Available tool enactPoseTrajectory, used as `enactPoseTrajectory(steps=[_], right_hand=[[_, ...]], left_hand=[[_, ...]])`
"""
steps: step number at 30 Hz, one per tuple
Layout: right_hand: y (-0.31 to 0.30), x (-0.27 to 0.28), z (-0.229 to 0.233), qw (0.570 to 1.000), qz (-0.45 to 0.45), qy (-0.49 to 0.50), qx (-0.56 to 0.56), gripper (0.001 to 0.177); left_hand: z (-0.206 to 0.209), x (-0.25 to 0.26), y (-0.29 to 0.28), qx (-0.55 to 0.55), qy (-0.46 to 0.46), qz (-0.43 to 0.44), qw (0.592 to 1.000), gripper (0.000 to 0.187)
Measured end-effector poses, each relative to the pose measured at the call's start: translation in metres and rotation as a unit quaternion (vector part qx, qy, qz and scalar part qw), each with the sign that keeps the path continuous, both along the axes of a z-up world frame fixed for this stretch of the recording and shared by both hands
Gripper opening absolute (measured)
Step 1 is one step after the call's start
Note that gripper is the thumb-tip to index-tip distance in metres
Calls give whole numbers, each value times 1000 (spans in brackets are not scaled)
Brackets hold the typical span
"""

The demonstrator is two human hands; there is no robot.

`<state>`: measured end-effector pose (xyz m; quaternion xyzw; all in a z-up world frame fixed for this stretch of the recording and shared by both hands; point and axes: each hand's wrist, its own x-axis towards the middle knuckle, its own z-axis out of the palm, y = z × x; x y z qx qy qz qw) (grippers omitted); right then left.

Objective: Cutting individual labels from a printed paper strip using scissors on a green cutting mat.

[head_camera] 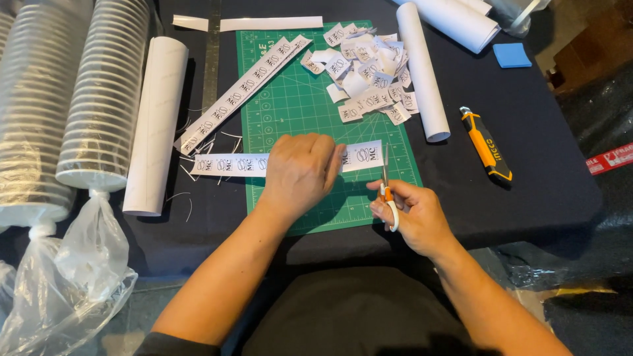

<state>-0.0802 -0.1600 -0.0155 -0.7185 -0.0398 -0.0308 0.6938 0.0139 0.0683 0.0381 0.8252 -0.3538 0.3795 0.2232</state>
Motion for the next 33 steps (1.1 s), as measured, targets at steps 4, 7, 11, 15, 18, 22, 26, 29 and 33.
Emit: enactPoseTrajectory(steps=[4,7,11,15,18,22,26,29,33], right_hand=[[0,0,1,1000,1,-1,-5,38],[0,1,1,1000,5,-1,-2,38],[1,1,2,1000,5,0,-5,39],[1,0,3,1000,2,9,-5,38],[2,0,5,1000,2,7,-5,39],[2,0,4,1000,-1,5,-9,38],[2,0,4,1000,-7,11,-13,36],[3,-1,4,1000,-10,13,-13,34],[1,-1,0,1000,-15,17,-13,31]], left_hand=[[0,0,-1,0,-5,0,1000,33],[1,0,-2,-4,-11,-3,1000,33],[-1,2,-1,-11,-18,7,1000,33],[0,0,-3,-17,-16,2,1000,32],[4,-1,-3,-19,-3,-2,1000,34],[1,-1,-4,-22,-12,6,1000,34],[3,-1,-4,-17,-4,-3,1000,34],[4,-2,-3,-17,-5,-3,1000,34],[5,-3,-3,-17,5,-5,1000,34]])
